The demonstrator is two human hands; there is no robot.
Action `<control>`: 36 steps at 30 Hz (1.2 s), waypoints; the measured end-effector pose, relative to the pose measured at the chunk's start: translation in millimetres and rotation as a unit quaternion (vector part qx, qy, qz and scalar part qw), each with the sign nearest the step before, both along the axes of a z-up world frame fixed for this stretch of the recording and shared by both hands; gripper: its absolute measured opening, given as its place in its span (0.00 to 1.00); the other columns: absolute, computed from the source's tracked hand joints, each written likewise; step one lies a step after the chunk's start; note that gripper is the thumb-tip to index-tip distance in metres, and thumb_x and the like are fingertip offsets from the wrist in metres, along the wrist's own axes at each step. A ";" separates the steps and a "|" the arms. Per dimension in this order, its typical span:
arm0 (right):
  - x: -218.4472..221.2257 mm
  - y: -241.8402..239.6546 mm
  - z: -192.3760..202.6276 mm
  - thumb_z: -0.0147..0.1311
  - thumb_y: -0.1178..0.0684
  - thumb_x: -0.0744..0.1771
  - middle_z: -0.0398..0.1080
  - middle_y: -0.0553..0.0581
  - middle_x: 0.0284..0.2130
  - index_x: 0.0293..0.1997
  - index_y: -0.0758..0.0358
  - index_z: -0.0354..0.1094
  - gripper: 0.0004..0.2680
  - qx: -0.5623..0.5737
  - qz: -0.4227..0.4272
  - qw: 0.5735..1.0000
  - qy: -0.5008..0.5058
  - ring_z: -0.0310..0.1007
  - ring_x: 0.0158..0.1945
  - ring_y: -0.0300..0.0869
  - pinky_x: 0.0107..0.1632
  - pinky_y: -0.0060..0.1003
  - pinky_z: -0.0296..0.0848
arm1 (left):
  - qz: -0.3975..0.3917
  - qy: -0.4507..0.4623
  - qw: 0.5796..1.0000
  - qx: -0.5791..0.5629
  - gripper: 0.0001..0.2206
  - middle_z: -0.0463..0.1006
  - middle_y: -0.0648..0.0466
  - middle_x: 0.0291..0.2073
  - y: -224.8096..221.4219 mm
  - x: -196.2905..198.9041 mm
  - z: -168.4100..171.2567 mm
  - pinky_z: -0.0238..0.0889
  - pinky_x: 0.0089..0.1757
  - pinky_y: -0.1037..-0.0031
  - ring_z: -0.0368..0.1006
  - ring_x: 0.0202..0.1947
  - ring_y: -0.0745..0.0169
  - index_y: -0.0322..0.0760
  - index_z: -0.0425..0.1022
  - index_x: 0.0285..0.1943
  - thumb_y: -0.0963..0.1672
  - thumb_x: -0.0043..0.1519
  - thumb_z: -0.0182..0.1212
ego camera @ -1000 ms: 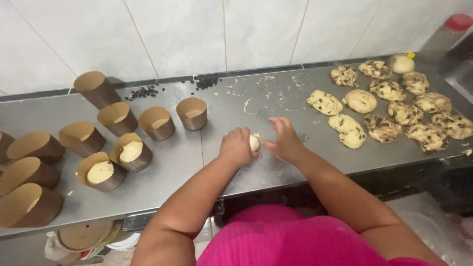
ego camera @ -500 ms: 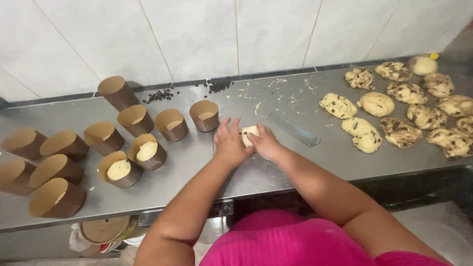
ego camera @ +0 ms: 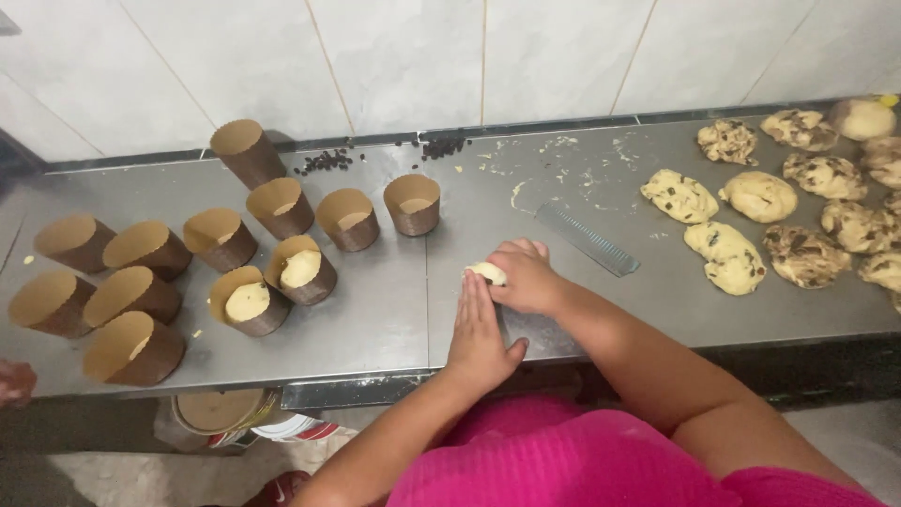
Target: Shaping dough into balls and placing them into paper molds on a bakery prep table.
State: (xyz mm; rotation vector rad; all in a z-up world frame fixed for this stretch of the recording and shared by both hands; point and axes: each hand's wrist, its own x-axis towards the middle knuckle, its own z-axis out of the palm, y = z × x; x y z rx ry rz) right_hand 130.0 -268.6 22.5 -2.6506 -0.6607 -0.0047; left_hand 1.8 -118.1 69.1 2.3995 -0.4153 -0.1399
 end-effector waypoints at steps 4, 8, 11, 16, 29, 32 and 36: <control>-34.4 -36.3 26.6 0.65 0.35 0.57 0.61 0.57 0.63 0.55 0.50 0.72 0.24 0.004 -0.052 0.999 -0.003 0.51 0.70 0.59 0.70 0.63 0.46 | -0.033 -0.026 0.999 -0.004 0.54 0.31 0.24 0.76 -13.0 37.7 -17.5 0.25 0.72 0.51 0.27 0.77 0.26 0.15 0.29 0.77 0.49 0.56 0.70; -57.0 -72.8 36.5 0.63 0.41 0.63 0.47 0.69 0.69 0.72 0.59 0.51 0.32 0.126 -0.180 0.973 0.074 0.49 0.73 0.64 0.71 0.61 0.50 | -0.031 -0.095 0.995 -0.018 0.47 0.59 0.45 0.66 -37.3 105.4 -47.5 0.49 0.66 0.55 0.55 0.69 0.44 0.36 0.53 0.73 0.52 0.46 0.77; -66.8 -101.9 11.2 0.63 0.48 0.64 0.51 0.70 0.64 0.75 0.67 0.41 0.34 0.202 -0.206 0.957 0.039 0.55 0.71 0.59 0.71 0.50 0.60 | -0.042 -0.096 0.993 0.046 0.32 0.73 0.59 0.50 -57.3 135.1 -39.7 0.65 0.55 0.58 0.70 0.57 0.54 0.51 0.68 0.58 0.52 0.43 0.77; -85.5 -102.5 -10.2 0.60 0.52 0.67 0.57 0.68 0.58 0.72 0.69 0.48 0.28 0.250 -0.111 0.960 -0.059 0.59 0.67 0.61 0.69 0.49 0.63 | -0.134 -0.102 0.968 0.185 0.25 0.78 0.58 0.36 -91.2 154.8 -30.5 0.75 0.43 0.56 0.80 0.41 0.51 0.52 0.76 0.45 0.51 0.38 0.77; 8.3 -47.8 14.1 0.41 0.28 0.69 0.44 0.71 0.73 0.78 0.65 0.39 0.34 0.095 -0.108 0.982 0.123 0.39 0.78 0.59 0.77 0.53 0.38 | -0.025 -0.023 0.999 0.005 0.50 0.45 0.33 0.76 4.1 106.0 37.3 0.41 0.70 0.44 0.43 0.76 0.30 0.33 0.45 0.81 0.49 0.52 0.75; 54.7 -33.7 -5.3 0.34 0.26 0.71 0.55 0.66 0.69 0.75 0.60 0.50 0.30 0.094 -0.152 0.976 0.125 0.50 0.75 0.56 0.74 0.52 0.48 | 0.038 0.009 0.997 -0.074 0.46 0.48 0.31 0.73 14.7 66.0 31.9 0.45 0.69 0.47 0.46 0.74 0.27 0.28 0.47 0.79 0.44 0.54 0.73; 78.6 1.6 0.3 0.41 0.28 0.70 0.70 0.55 0.54 0.59 0.47 0.72 0.21 0.026 -0.176 0.980 0.091 0.72 0.60 0.53 0.60 0.49 0.70 | 0.087 0.055 0.984 -0.147 0.48 0.48 0.37 0.72 18.6 40.0 -19.6 0.45 0.70 0.54 0.46 0.75 0.33 0.33 0.45 0.80 0.48 0.53 0.72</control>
